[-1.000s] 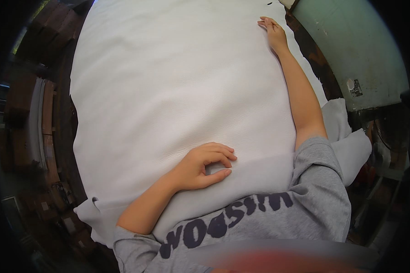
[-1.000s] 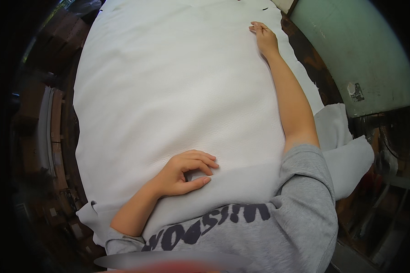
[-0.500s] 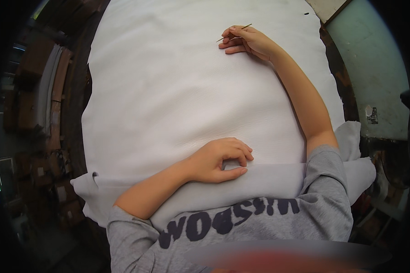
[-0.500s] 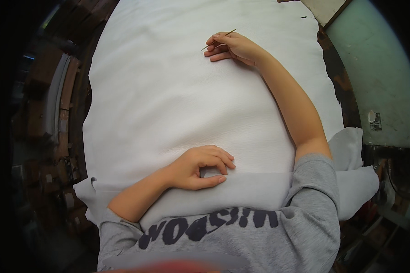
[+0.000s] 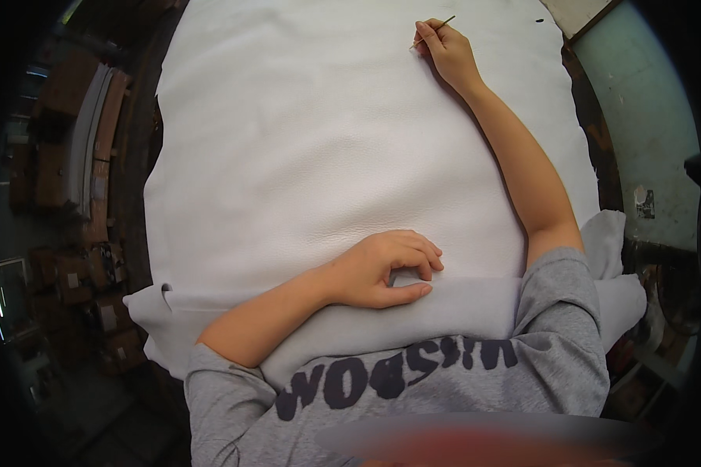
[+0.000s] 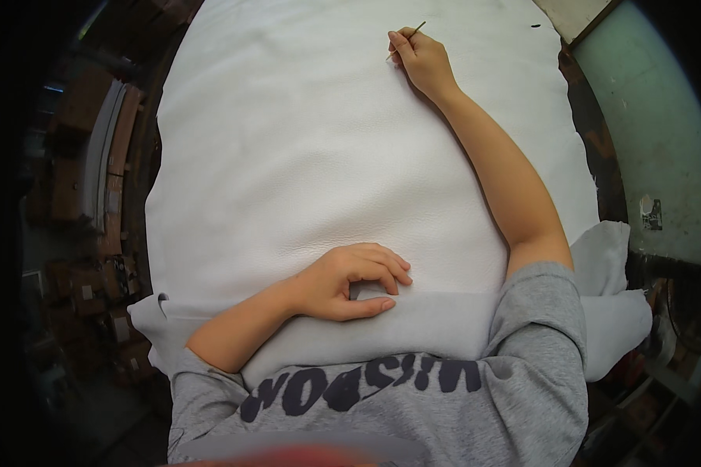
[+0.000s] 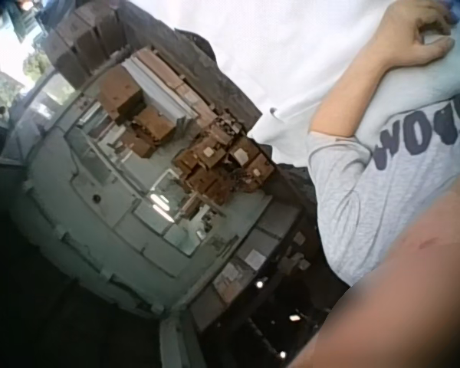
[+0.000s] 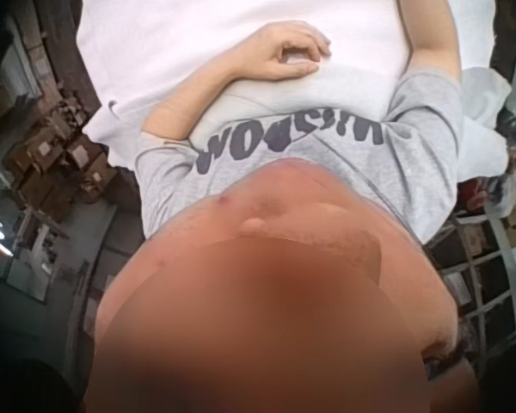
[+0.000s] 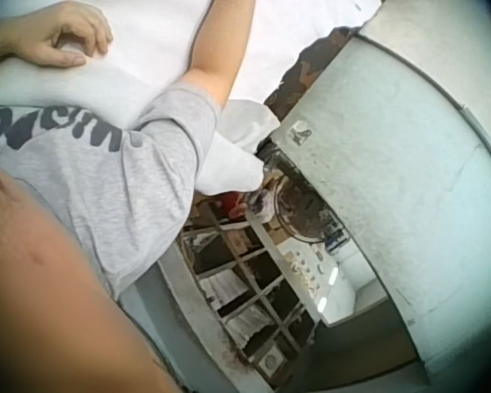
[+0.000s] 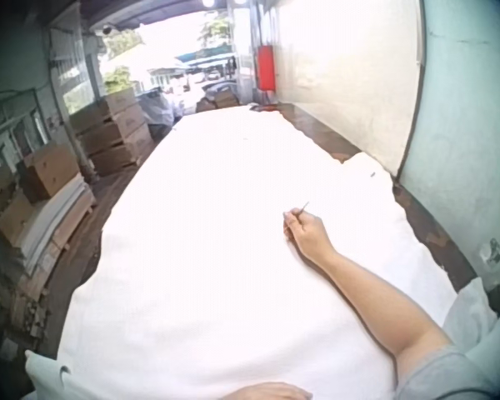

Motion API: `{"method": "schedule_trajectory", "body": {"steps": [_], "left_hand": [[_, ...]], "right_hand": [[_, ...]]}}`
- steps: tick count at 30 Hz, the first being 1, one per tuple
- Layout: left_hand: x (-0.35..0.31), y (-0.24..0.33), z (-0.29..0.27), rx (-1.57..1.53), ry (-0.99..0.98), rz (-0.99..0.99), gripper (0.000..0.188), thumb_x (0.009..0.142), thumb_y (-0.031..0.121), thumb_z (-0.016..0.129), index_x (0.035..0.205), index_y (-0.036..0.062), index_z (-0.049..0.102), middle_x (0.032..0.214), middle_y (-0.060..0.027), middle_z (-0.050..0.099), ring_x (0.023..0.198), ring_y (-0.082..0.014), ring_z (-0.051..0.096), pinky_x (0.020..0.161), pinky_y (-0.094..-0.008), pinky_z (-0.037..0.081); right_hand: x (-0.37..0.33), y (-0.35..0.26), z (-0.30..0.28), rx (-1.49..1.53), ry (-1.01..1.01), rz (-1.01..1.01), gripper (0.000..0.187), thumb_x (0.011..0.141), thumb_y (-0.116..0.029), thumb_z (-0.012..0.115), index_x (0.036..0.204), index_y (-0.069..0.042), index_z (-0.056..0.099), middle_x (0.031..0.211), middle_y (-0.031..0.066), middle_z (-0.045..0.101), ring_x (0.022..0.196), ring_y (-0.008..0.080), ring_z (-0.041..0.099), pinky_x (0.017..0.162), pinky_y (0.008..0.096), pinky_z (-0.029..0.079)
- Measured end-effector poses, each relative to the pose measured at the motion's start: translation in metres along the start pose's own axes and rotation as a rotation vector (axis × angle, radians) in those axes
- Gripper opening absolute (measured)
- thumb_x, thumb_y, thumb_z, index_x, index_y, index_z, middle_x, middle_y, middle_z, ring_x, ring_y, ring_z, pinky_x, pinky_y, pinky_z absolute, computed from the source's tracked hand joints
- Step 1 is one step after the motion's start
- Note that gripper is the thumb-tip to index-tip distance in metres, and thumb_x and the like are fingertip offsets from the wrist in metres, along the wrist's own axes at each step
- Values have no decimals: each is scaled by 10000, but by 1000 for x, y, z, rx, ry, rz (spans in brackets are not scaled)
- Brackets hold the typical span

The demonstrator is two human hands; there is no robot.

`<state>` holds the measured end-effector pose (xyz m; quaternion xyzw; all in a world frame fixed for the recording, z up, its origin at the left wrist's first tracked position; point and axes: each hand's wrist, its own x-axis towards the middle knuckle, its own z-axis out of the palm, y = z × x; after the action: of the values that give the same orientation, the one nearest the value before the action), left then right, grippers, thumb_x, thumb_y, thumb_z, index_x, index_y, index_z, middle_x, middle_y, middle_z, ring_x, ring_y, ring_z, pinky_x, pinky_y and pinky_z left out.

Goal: The person marks a large white fabric with a pencil, repeatedly folding and unfolding sections to access different areas. After marking, the person folds the fabric and carries it through a warehouse.

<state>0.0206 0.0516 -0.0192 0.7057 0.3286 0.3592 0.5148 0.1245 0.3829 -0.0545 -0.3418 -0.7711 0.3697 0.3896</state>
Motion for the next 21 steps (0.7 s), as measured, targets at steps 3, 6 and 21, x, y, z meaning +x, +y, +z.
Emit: {"method": "schedule_trajectory", "body": {"steps": [3,6,21], "left_hand": [[1,1,0,11,-1,6,82,848,105,742,887,45,702,1104,-109,730,1175,-298,649,987,-410,514],[1,2,-1,6,-9,-6,84,848,103,743,890,42,702,1104,-109,730,1179,-300,647,989,-412,512],[1,3,-1,-11,-11,-19,91,853,118,743,893,46,707,1113,-114,728,1191,-307,640,1000,-416,508]], "right_hand": [[0,-6,4,-62,24,13,394,1046,-402,526,890,-77,684,753,16,676,730,99,624,735,268,481],[-4,-8,2,-59,63,-16,416,1050,-435,511,937,-89,713,826,27,727,796,112,668,772,276,495],[-24,-25,-10,-449,-80,-154,502,1084,-468,401,1070,-98,739,917,39,769,1070,201,686,969,331,499]]}}
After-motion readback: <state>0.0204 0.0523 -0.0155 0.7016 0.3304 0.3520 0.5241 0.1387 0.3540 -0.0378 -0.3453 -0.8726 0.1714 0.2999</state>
